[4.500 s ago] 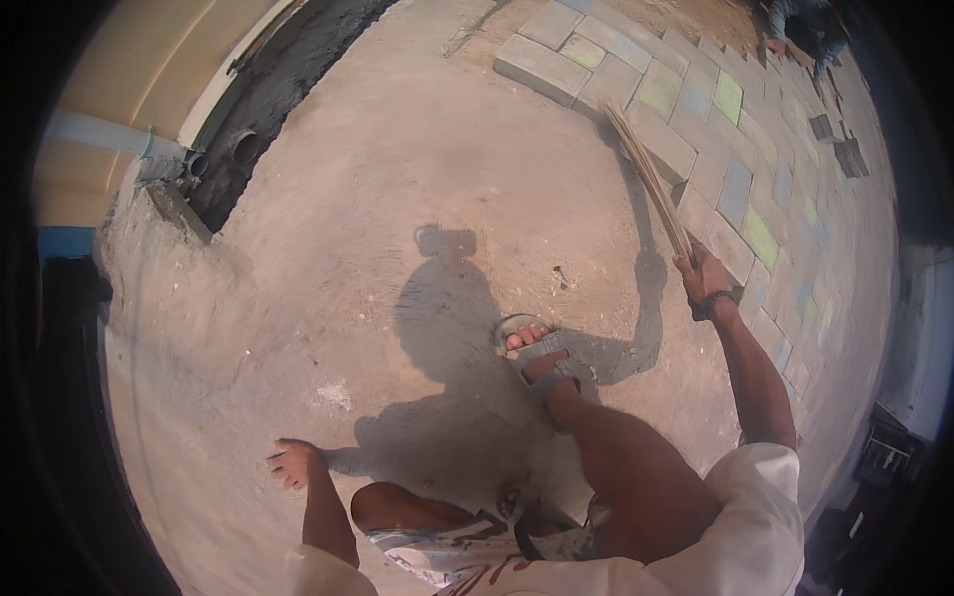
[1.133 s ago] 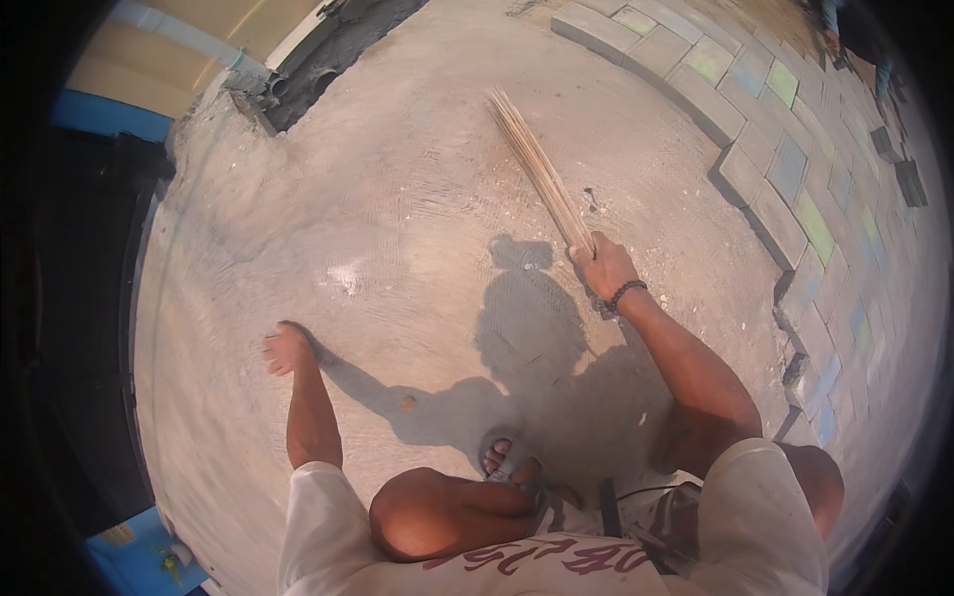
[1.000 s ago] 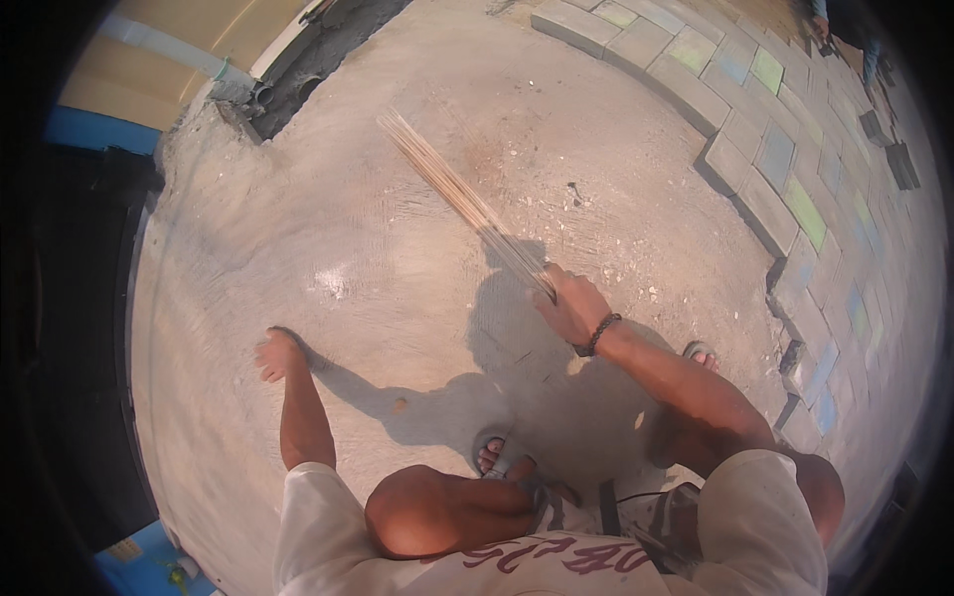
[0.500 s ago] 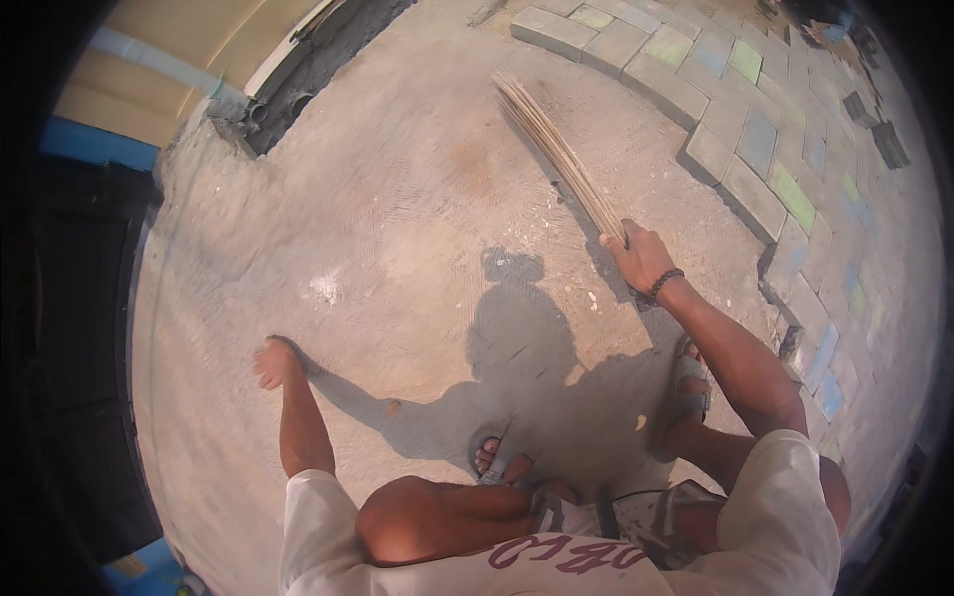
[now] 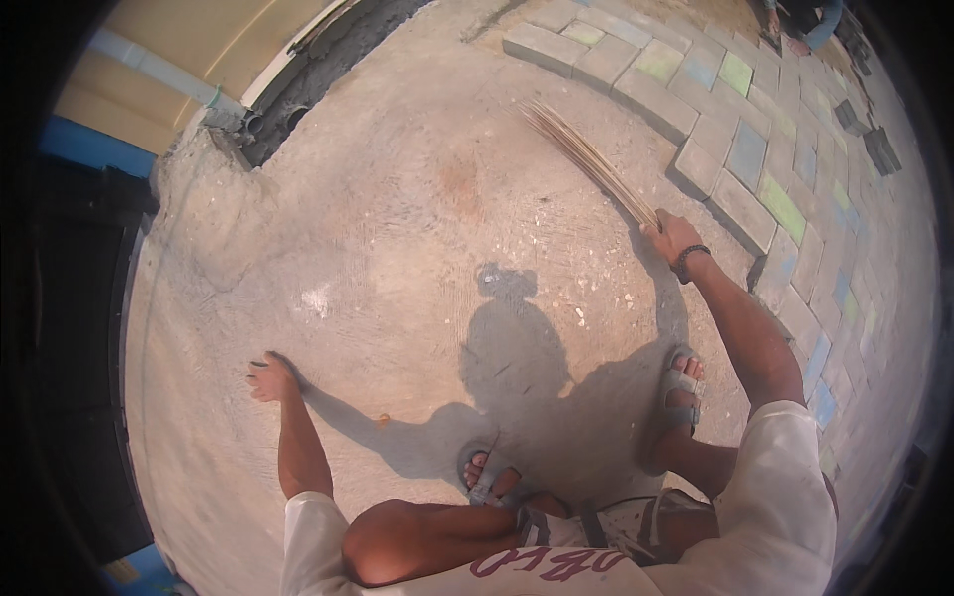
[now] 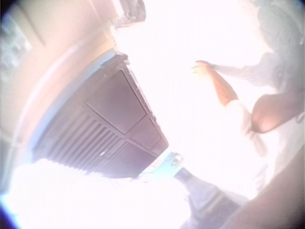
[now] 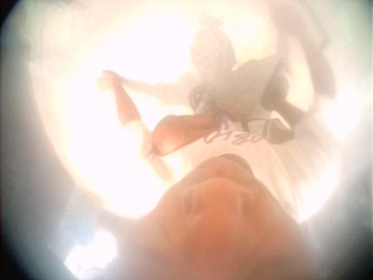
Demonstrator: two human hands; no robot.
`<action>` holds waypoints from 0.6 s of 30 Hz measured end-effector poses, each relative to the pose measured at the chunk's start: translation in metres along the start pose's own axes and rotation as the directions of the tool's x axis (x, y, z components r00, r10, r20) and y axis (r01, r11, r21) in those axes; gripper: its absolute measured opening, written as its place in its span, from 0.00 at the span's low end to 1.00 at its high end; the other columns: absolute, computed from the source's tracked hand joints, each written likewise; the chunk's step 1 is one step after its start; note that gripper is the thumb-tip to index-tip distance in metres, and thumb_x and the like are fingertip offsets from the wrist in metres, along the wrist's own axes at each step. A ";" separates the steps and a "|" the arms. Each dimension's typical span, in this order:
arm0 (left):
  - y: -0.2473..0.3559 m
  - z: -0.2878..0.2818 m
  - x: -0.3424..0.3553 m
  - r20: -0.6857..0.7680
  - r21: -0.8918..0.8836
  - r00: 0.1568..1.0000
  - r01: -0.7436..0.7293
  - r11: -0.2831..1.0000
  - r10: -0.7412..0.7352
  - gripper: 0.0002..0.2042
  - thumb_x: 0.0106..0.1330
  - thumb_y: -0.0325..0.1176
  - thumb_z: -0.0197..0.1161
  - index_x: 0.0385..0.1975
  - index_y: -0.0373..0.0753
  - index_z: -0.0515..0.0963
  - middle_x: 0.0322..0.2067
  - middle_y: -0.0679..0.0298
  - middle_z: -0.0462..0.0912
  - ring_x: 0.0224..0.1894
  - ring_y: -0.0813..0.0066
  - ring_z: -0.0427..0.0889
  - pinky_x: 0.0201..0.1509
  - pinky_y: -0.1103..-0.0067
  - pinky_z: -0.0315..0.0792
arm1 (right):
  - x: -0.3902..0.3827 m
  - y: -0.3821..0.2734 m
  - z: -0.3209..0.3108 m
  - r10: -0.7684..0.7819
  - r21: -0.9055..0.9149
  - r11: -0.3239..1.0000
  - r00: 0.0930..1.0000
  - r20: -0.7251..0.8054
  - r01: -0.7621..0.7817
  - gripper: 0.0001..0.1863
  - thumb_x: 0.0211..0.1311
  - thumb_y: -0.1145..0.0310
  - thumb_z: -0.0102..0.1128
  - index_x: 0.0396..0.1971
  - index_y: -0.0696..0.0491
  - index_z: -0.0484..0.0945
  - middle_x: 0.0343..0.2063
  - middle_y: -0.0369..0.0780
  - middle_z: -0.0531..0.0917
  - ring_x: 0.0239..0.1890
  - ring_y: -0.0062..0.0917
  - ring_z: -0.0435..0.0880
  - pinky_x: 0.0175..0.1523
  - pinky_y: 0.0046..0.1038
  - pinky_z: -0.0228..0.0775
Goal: The person carries stacks of rectangular paving tiles and places them onto a prepared ground surface. Another worker is visible laying tiles nearby. The person then sweeps the area with a broom.
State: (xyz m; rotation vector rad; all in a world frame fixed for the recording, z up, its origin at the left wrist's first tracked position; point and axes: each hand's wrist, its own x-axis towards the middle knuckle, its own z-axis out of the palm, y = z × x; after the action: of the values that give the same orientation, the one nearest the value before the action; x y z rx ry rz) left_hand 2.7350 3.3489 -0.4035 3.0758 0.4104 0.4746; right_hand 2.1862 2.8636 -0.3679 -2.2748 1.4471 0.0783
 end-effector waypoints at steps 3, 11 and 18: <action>-0.010 0.003 0.012 -0.057 0.045 0.998 0.003 0.999 0.000 0.29 0.59 0.56 0.49 0.57 0.47 0.64 0.58 0.54 0.61 0.55 0.42 0.60 0.57 0.56 0.55 | -0.004 -0.027 -0.015 0.079 0.166 0.983 0.997 0.023 -0.082 0.22 0.57 0.54 0.50 0.35 0.61 0.71 0.23 0.54 0.77 0.29 0.44 0.79 0.36 0.39 0.68; 0.001 -0.003 0.004 -0.001 0.059 0.999 0.035 0.998 -0.035 0.28 0.59 0.56 0.49 0.57 0.48 0.64 0.58 0.55 0.60 0.56 0.42 0.60 0.58 0.56 0.55 | 0.022 -0.157 0.019 -0.242 0.190 0.959 0.959 0.151 0.212 0.23 0.56 0.53 0.51 0.39 0.61 0.72 0.27 0.55 0.78 0.34 0.47 0.79 0.41 0.39 0.70; 0.005 -0.008 -0.001 0.012 0.038 1.000 0.028 0.999 -0.028 0.28 0.59 0.55 0.49 0.57 0.47 0.63 0.59 0.56 0.60 0.56 0.44 0.60 0.58 0.56 0.55 | 0.100 -0.093 0.030 -0.109 0.058 0.993 0.992 0.067 0.105 0.25 0.53 0.51 0.51 0.39 0.60 0.74 0.33 0.56 0.78 0.39 0.46 0.78 0.46 0.40 0.68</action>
State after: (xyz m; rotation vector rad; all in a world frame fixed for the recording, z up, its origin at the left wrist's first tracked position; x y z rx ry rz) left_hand 2.7334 3.3432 -0.3955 3.1029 0.4666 0.4517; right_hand 2.3182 2.8233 -0.3923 -2.2769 1.2746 0.0844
